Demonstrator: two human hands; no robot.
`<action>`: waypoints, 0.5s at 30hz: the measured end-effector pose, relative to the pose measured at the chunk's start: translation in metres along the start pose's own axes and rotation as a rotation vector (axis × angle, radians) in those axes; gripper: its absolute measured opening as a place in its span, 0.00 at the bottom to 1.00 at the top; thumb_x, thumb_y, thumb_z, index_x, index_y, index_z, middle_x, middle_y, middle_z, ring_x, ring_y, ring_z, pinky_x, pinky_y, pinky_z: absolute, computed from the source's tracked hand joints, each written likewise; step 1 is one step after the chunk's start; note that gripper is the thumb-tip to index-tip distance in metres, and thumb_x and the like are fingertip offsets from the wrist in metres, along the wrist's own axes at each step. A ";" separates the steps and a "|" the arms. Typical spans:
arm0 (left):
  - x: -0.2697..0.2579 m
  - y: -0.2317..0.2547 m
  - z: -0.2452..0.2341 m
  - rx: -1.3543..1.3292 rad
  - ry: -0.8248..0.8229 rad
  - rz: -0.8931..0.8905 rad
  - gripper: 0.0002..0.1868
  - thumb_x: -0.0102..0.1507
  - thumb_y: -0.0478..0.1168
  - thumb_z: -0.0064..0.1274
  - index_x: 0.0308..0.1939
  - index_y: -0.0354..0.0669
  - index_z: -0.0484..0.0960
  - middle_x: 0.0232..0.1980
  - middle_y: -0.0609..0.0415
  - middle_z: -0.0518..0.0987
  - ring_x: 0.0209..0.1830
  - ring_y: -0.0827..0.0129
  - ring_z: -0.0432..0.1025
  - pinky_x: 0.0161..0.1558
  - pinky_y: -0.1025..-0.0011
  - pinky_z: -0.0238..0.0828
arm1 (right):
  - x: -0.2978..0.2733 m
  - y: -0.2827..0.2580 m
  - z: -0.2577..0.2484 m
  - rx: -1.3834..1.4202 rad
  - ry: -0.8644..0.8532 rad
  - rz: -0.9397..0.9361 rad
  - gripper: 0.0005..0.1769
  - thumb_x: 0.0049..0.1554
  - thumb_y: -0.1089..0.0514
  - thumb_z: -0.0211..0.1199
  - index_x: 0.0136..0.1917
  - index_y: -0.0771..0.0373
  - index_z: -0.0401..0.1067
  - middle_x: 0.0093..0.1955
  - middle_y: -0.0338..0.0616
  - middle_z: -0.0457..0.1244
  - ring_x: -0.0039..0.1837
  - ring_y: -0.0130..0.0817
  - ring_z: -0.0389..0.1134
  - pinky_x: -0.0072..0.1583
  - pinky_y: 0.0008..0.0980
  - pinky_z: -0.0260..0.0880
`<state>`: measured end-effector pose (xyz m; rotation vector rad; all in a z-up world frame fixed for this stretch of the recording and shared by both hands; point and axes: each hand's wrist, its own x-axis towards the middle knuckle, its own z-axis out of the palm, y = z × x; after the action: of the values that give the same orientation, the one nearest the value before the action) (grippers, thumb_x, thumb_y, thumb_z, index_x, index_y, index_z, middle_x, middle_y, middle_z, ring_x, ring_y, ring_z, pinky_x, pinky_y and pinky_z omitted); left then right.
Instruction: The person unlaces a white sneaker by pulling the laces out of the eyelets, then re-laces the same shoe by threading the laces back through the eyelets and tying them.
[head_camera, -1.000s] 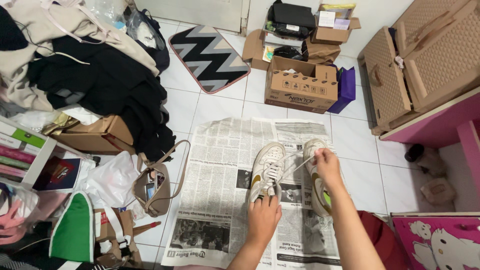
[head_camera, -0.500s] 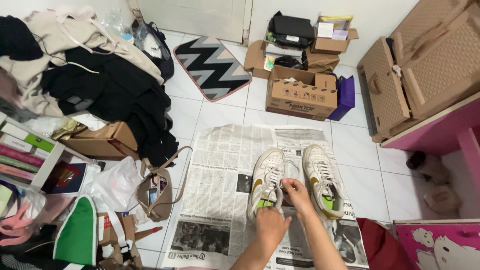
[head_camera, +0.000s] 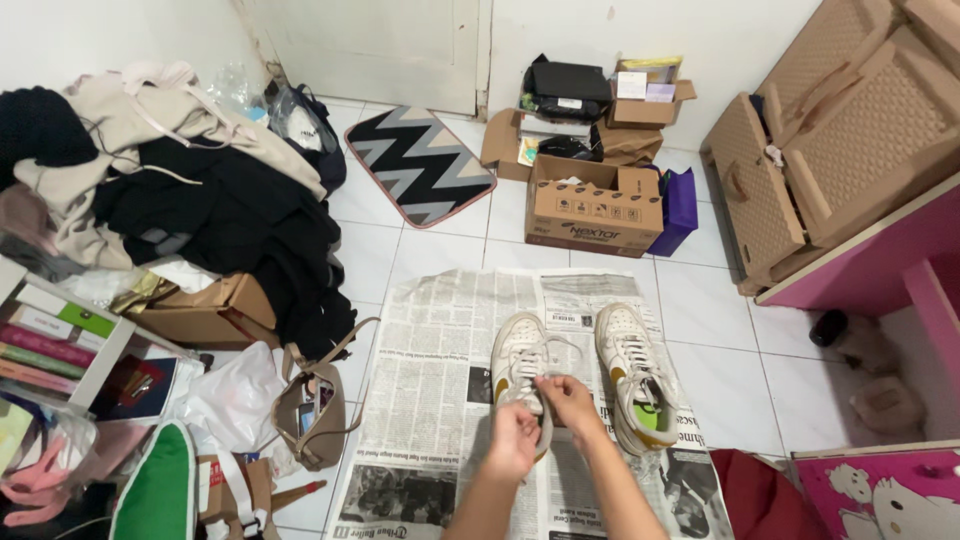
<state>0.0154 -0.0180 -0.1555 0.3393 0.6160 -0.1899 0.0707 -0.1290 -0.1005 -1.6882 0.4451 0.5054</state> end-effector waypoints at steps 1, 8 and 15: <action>0.003 -0.006 -0.006 -0.101 0.071 0.073 0.07 0.49 0.30 0.48 0.24 0.46 0.67 0.34 0.54 0.73 0.38 0.63 0.68 0.56 0.66 0.70 | 0.002 0.001 0.002 0.025 0.012 -0.032 0.16 0.56 0.47 0.68 0.50 0.60 0.76 0.38 0.36 0.65 0.39 0.27 0.62 0.41 0.29 0.61; 0.017 -0.051 0.001 -0.324 0.013 0.316 0.25 0.41 0.21 0.35 0.40 0.33 0.76 0.46 0.50 0.81 0.52 0.62 0.71 0.58 0.71 0.64 | 0.018 0.034 0.003 0.208 -0.003 -0.170 0.08 0.63 0.55 0.60 0.50 0.62 0.73 0.41 0.36 0.66 0.42 0.26 0.60 0.44 0.28 0.60; 0.030 -0.070 0.000 -0.220 0.235 0.352 0.17 0.65 0.31 0.42 0.54 0.28 0.78 0.57 0.40 0.80 0.56 0.54 0.75 0.60 0.62 0.70 | 0.006 0.062 0.007 0.339 0.136 -0.315 0.07 0.66 0.58 0.55 0.50 0.63 0.69 0.46 0.41 0.65 0.49 0.29 0.63 0.53 0.29 0.64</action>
<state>0.0201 -0.0857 -0.1906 0.2534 0.7896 0.2578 0.0407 -0.1324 -0.1553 -1.4321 0.3322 0.0769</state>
